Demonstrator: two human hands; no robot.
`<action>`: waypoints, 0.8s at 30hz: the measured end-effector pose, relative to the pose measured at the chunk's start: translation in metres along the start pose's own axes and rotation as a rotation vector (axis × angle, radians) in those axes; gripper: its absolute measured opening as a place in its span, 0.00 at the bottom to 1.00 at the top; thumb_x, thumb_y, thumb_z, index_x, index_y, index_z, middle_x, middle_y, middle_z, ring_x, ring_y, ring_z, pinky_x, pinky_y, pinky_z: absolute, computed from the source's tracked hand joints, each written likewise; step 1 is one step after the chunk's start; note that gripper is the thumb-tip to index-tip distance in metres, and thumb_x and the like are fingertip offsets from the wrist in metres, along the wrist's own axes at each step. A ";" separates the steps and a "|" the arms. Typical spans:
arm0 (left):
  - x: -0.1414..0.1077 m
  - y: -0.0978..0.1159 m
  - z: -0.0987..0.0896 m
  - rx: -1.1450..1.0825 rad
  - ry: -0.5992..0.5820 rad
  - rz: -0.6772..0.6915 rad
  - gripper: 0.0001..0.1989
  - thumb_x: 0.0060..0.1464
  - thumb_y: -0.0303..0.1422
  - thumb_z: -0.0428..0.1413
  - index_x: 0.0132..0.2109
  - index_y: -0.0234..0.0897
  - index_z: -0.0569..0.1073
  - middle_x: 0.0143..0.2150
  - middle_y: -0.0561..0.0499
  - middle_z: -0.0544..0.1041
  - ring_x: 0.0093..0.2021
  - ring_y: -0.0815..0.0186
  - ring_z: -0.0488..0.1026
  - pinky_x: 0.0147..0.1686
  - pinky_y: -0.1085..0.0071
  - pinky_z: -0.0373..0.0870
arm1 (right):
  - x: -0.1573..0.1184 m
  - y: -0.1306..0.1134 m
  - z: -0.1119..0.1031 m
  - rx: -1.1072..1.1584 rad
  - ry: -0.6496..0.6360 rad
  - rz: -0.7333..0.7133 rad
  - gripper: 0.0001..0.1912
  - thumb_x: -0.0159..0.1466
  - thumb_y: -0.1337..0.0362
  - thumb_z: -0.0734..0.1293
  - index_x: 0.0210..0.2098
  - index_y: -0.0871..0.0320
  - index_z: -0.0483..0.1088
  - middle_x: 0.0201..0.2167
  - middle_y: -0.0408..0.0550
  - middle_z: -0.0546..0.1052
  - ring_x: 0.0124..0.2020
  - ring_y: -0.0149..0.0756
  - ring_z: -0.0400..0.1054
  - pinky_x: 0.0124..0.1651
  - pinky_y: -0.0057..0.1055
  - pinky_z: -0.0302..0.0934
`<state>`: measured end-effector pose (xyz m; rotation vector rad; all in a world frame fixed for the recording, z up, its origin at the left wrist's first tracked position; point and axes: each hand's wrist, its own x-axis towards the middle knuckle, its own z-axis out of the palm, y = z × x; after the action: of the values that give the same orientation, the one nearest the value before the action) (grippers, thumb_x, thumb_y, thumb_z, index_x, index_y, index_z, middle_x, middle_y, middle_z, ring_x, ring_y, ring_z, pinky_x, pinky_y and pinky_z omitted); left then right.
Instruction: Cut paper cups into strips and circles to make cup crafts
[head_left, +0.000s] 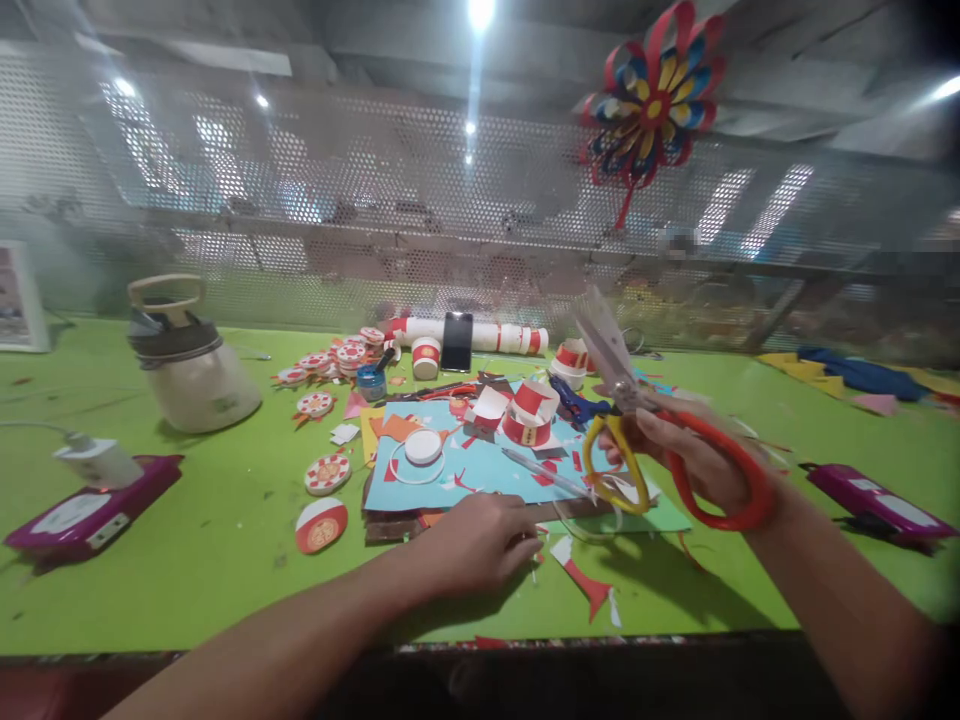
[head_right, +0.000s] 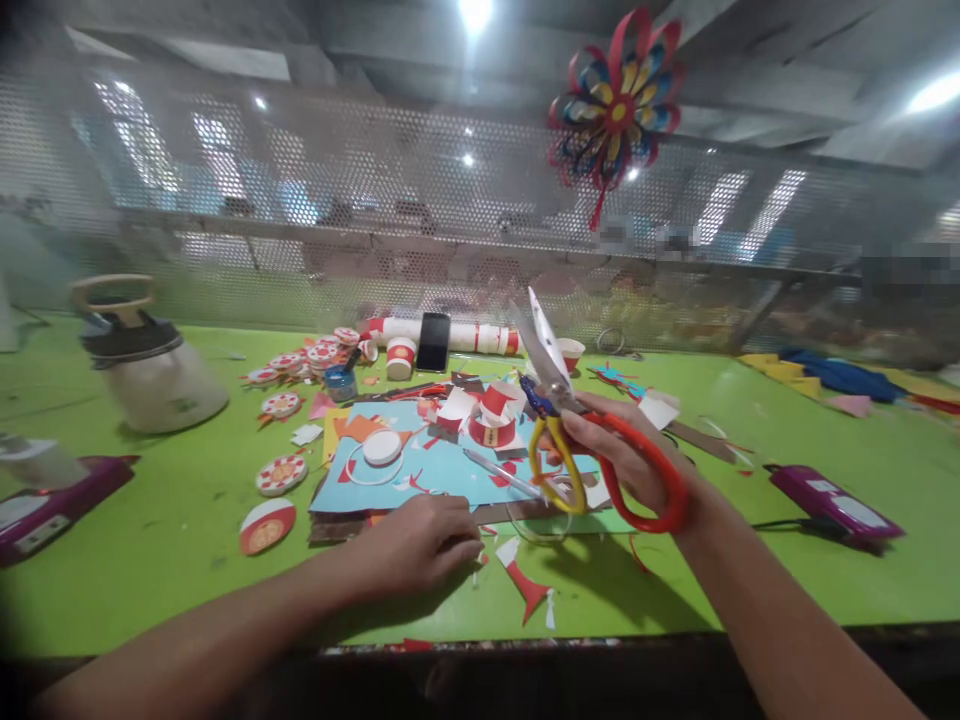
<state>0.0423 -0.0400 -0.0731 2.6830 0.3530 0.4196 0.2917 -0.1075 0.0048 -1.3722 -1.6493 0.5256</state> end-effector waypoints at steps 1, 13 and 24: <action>-0.001 0.002 -0.002 -0.013 0.008 0.011 0.11 0.61 0.32 0.48 0.37 0.37 0.76 0.33 0.49 0.76 0.33 0.66 0.70 0.32 0.72 0.62 | 0.001 -0.001 0.007 0.023 -0.036 -0.003 0.16 0.66 0.50 0.60 0.43 0.53 0.71 0.33 0.47 0.78 0.32 0.39 0.74 0.37 0.35 0.71; 0.004 -0.042 -0.078 0.302 0.102 -0.432 0.12 0.54 0.24 0.48 0.31 0.34 0.76 0.31 0.45 0.78 0.31 0.62 0.72 0.31 0.70 0.61 | 0.027 -0.010 0.054 0.008 -0.047 -0.103 0.12 0.66 0.56 0.62 0.34 0.57 0.69 0.30 0.44 0.76 0.30 0.34 0.71 0.36 0.29 0.65; 0.057 -0.065 -0.038 0.353 -0.023 -0.583 0.12 0.50 0.26 0.54 0.41 0.36 0.79 0.37 0.41 0.78 0.43 0.55 0.73 0.41 0.66 0.65 | 0.012 0.008 0.046 0.023 0.165 -0.119 0.13 0.63 0.55 0.65 0.38 0.58 0.72 0.30 0.45 0.75 0.32 0.36 0.70 0.39 0.32 0.65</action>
<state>0.0704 0.0487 -0.0535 2.7280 1.2581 0.1554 0.2576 -0.0842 -0.0208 -1.2577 -1.5741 0.3515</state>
